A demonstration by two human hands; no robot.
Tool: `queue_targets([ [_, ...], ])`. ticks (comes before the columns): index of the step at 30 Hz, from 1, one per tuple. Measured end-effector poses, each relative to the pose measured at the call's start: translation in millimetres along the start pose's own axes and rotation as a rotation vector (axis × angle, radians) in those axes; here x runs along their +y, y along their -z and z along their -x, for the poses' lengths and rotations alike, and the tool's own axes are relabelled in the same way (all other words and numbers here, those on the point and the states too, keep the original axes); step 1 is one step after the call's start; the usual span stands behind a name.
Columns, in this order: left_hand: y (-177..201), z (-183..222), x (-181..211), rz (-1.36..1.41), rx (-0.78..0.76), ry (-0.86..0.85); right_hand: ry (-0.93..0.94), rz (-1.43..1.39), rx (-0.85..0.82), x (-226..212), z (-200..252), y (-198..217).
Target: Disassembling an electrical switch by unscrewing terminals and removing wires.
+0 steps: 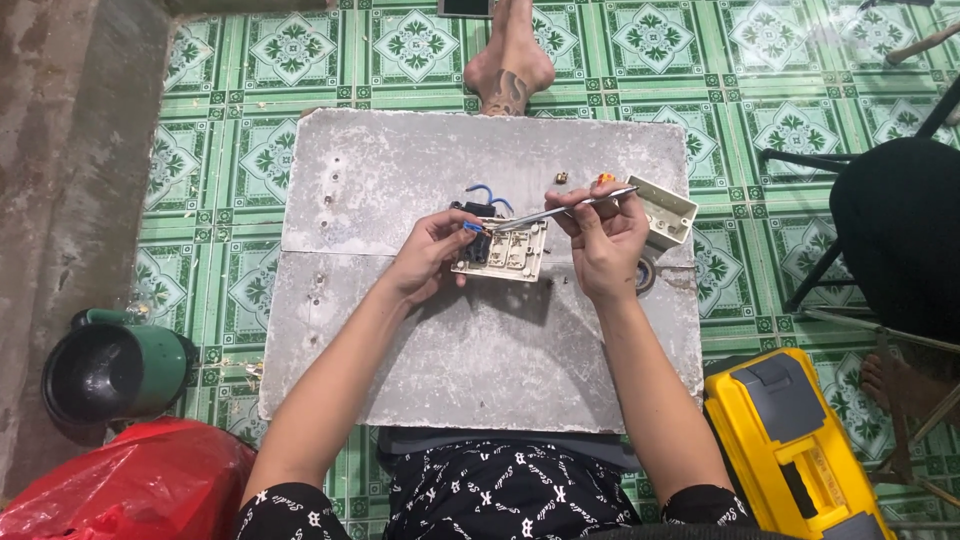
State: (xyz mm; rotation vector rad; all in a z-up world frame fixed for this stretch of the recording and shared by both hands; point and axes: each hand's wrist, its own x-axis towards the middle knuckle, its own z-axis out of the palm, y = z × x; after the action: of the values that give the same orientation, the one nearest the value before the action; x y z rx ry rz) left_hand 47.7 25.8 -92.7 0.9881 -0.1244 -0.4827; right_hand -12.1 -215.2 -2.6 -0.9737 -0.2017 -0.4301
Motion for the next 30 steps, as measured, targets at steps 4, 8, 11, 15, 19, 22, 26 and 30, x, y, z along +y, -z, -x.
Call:
queue_targets([
  [4, -41, 25, 38, 0.018, 0.012, 0.017, 0.000, 0.000, -0.007, 1, 0, -1],
  [8, -46, 27, 43, 0.015, 0.005, 0.021, 0.001, 0.018, -0.017, 1, 0, -1],
  [11, -51, 29, 47, 0.015, 0.001, 0.023, 0.006, 0.017, -0.022, 3, 0, 1],
  [15, -45, 27, 43, 0.022, -0.002, 0.025, 0.011, 0.017, -0.029, 2, 0, 0],
  [19, -43, 26, 41, 0.010, 0.004, 0.026, 0.013, 0.020, -0.029, 1, 0, -3],
  [22, -44, 27, 43, 0.012, -0.001, 0.026, 0.011, 0.021, -0.024, 2, 0, -3],
  [26, -59, 34, 56, 0.021, -0.006, 0.033, 0.012, 0.021, -0.020, 2, 0, -2],
  [30, -59, 36, 59, 0.029, -0.023, 0.039, 0.014, 0.028, -0.010, 1, 0, -5],
])
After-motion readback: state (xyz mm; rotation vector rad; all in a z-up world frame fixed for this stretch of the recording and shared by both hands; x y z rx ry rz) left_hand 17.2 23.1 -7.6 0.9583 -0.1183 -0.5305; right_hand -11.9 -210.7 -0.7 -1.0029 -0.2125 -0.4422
